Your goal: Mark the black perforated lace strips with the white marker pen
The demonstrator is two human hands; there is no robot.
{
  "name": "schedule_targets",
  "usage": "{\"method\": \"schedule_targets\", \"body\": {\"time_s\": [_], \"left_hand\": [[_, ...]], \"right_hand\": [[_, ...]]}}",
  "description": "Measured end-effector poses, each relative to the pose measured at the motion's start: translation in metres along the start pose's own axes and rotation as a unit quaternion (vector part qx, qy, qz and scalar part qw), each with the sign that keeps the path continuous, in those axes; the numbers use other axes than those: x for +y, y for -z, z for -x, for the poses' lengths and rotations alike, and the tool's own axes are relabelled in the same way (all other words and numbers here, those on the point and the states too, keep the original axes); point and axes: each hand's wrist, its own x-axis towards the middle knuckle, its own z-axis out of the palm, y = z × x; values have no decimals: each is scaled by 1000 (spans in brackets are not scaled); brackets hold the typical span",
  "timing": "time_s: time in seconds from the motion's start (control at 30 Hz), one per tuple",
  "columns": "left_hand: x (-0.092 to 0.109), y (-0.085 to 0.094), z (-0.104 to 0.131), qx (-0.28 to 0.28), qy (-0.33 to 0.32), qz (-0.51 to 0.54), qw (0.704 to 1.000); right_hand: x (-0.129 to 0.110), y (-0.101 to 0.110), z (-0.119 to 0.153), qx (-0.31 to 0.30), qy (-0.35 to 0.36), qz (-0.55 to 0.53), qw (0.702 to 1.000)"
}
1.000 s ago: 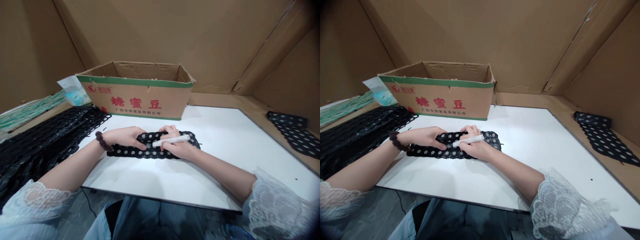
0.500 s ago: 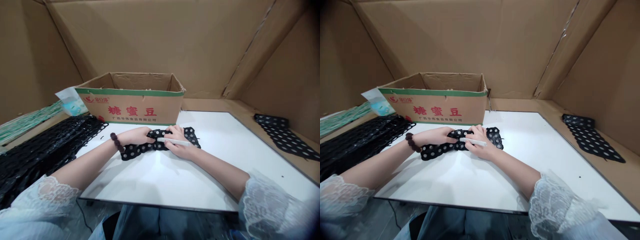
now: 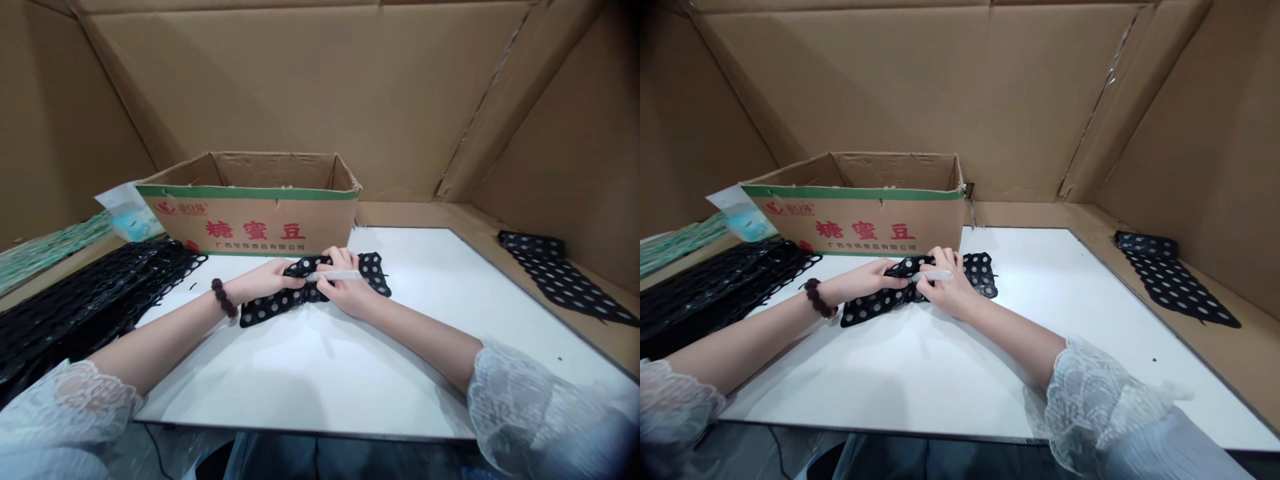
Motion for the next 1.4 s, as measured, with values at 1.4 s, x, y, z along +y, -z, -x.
{"method": "schedule_targets", "body": {"time_s": [1.4], "left_hand": [[-4, -2, -9, -13, 54, 27, 998]], "right_hand": [[8, -14, -1, 0, -91, -139, 986]]}}
